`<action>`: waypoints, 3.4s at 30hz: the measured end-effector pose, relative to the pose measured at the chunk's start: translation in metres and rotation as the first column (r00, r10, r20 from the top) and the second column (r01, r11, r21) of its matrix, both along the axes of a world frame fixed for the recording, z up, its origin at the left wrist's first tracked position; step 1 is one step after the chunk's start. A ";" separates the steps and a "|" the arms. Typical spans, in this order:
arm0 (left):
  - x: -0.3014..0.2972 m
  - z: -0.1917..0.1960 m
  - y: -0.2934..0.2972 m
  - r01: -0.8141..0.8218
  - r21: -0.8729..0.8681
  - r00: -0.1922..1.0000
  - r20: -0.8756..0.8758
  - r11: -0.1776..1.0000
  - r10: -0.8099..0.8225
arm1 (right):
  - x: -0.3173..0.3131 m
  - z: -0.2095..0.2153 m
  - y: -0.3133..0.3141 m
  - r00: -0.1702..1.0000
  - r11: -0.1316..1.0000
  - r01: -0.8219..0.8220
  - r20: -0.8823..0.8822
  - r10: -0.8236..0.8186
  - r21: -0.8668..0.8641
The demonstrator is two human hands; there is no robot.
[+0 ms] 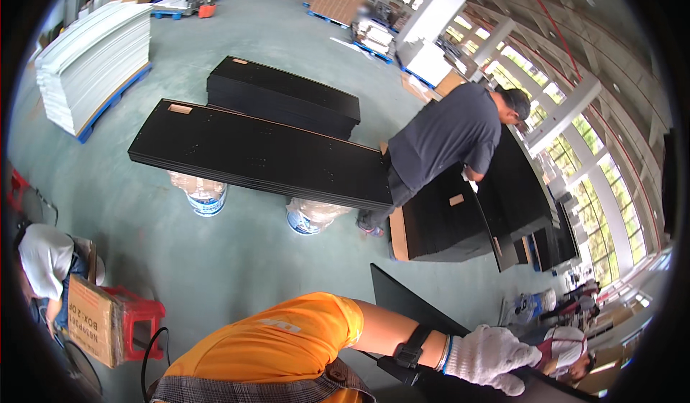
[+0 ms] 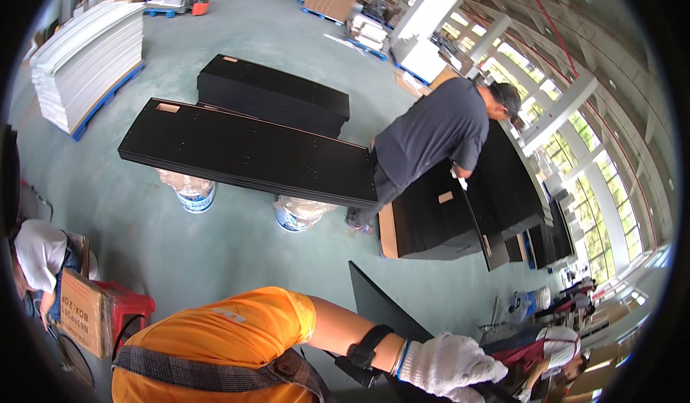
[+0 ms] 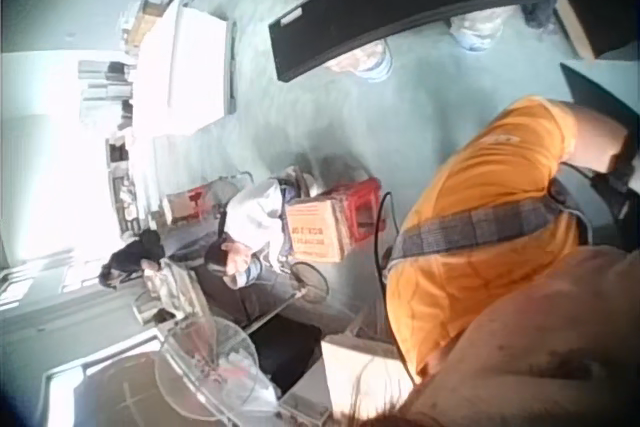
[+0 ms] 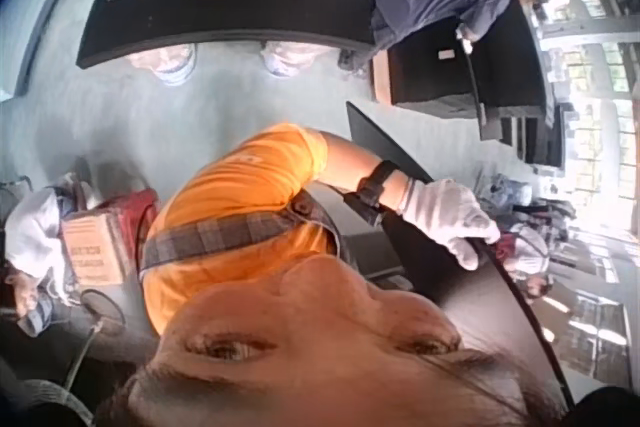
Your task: Cleaning and moving furniture panels in a factory environment.
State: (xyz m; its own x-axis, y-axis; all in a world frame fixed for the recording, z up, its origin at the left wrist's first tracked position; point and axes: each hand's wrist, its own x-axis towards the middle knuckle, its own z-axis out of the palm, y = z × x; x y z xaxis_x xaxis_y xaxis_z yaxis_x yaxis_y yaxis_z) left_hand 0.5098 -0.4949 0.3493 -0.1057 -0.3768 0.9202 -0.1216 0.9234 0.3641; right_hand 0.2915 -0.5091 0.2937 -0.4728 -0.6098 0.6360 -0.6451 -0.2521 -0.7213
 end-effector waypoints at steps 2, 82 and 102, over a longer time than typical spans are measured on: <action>0.022 0.005 -0.010 -0.001 0.125 1.000 -0.013 0.992 0.003 | 0.006 0.003 -0.022 1.000 0.999 -0.029 -0.003 0.029 -0.025; 0.629 -0.419 0.122 0.592 0.426 -0.803 0.244 0.684 0.544 | 1.036 -0.344 -0.209 -0.503 0.186 0.006 -0.158 0.850 0.983; 0.603 -0.539 0.133 0.598 0.793 -0.227 0.302 -0.111 0.926 | 1.032 -0.369 -0.209 -0.576 0.136 -0.274 -0.276 0.770 0.952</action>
